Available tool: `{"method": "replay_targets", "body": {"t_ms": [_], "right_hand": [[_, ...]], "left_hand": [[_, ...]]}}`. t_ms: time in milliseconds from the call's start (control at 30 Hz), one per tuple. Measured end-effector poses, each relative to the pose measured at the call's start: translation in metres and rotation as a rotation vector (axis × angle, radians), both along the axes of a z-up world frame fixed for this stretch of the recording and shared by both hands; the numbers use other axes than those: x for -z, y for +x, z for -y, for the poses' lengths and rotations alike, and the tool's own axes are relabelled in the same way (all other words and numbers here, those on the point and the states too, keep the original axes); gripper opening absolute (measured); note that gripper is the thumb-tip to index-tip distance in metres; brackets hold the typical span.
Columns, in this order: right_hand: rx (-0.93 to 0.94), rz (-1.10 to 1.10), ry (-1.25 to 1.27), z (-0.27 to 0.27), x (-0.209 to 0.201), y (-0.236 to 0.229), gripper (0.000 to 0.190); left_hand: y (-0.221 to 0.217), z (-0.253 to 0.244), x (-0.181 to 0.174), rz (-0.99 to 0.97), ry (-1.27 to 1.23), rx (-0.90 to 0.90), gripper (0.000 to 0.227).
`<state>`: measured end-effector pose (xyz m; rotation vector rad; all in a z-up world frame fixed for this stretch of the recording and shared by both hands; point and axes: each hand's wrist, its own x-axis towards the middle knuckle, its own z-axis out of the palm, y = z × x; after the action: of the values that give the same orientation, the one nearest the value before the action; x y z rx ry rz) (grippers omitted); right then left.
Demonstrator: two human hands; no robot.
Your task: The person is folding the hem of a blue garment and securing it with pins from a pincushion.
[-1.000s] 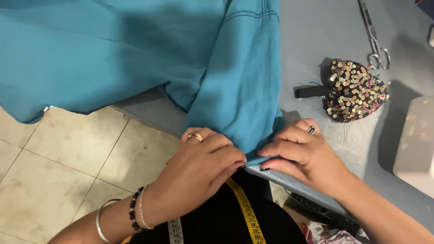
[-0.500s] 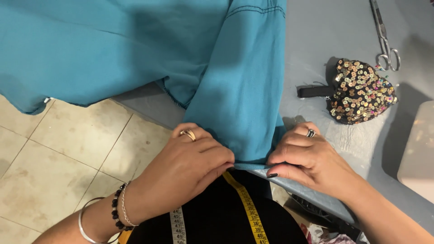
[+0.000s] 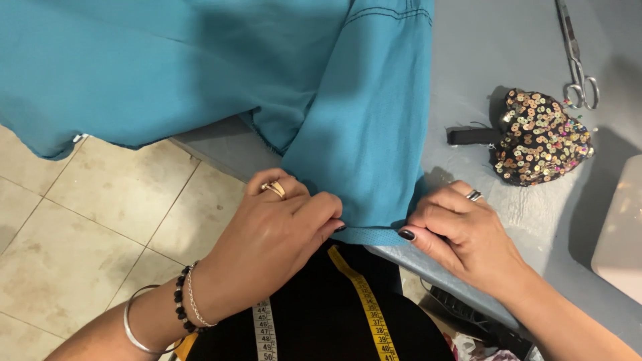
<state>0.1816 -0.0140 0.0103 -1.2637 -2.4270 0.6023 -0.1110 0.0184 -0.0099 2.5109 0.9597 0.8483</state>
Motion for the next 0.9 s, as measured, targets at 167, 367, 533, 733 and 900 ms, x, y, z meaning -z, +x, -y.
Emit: {"method": "replay_targets", "body": {"t_ms": [167, 367, 533, 733, 900], "right_hand": [[0.073, -0.006, 0.023, 0.002, 0.003, -0.002, 0.023], [0.117, 0.003, 0.044, 0.003, 0.004, -0.007, 0.020], [0.119, 0.068, 0.092, 0.006, 0.005, -0.008, 0.015], [-0.106, 0.140, 0.332, 0.016, 0.000, -0.014, 0.028], [-0.143, 0.252, 0.305, 0.017, -0.011, -0.026, 0.051]], "left_hand": [[-0.002, -0.001, 0.005, 0.012, -0.011, -0.034, 0.016], [-0.006, 0.001, 0.000, 0.055, -0.037, -0.049, 0.012], [-0.017, 0.008, 0.003, 0.082, 0.235, 0.043, 0.010], [-0.013, 0.016, 0.010, 0.076, 0.603, 0.124, 0.013], [-0.014, 0.008, 0.017, 0.094, 0.628, 0.064, 0.013]]}}
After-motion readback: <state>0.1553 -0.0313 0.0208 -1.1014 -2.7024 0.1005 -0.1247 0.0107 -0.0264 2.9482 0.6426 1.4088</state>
